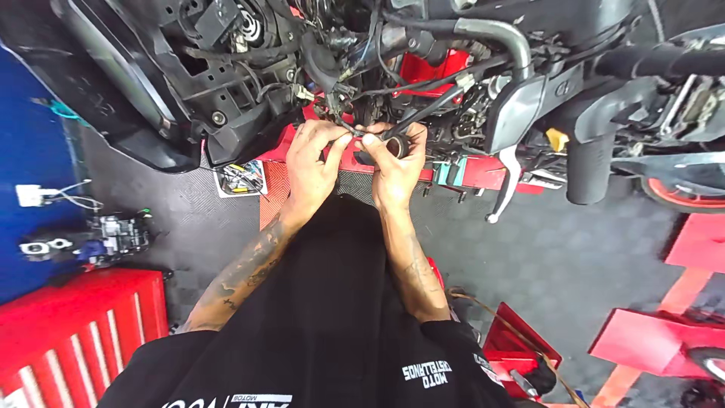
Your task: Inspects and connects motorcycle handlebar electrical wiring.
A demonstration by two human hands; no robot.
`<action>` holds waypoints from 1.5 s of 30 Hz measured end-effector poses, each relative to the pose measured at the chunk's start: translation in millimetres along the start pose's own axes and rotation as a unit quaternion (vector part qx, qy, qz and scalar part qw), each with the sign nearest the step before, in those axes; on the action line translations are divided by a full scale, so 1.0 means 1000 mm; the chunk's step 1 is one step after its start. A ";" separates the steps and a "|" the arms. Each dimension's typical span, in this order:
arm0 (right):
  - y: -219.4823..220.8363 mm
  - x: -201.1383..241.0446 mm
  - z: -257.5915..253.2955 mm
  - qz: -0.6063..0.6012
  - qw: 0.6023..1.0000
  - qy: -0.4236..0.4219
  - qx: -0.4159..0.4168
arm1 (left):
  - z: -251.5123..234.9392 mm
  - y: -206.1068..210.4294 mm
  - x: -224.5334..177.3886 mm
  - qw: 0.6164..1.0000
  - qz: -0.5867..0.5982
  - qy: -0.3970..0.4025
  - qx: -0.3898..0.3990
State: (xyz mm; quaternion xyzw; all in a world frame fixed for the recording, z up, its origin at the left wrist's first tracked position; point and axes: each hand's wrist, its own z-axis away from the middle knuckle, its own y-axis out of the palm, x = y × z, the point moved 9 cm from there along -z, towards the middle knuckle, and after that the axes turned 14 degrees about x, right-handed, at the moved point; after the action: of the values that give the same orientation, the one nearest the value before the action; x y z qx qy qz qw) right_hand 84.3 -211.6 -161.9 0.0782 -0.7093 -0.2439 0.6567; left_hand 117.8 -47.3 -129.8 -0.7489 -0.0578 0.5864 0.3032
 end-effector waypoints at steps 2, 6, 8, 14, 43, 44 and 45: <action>0.004 -0.001 0.002 0.027 1.000 -0.003 0.006 | 0.002 -0.004 -0.012 0.993 -0.100 0.054 -0.022; 0.004 -0.012 0.005 0.050 0.998 0.003 -0.025 | 0.005 -0.004 -0.024 0.977 -0.182 0.105 -0.039; 0.006 -0.012 0.005 0.033 0.999 -0.003 -0.025 | 0.005 -0.004 -0.028 0.974 -0.187 0.117 -0.043; 0.005 -0.013 0.006 -0.027 0.999 0.017 -0.005 | 0.009 0.000 -0.031 0.967 -0.200 0.149 -0.050; -0.022 -0.016 0.026 -0.054 0.994 0.075 0.059 | -0.013 -0.001 -0.006 0.995 -0.070 0.009 0.077; -0.024 -0.018 0.031 -0.046 0.993 0.088 0.061 | -0.012 0.001 -0.012 0.991 -0.122 0.035 0.047; -0.026 -0.019 0.034 -0.038 0.992 0.103 0.061 | -0.011 0.003 -0.015 0.985 -0.163 0.056 0.020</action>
State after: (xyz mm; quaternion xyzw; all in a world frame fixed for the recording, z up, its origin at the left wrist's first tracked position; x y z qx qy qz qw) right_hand 47.8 -217.5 -191.2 0.1699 -0.6483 -0.2152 0.7103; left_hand 121.9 -60.7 -117.3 -0.7547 -0.1501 0.4876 0.4124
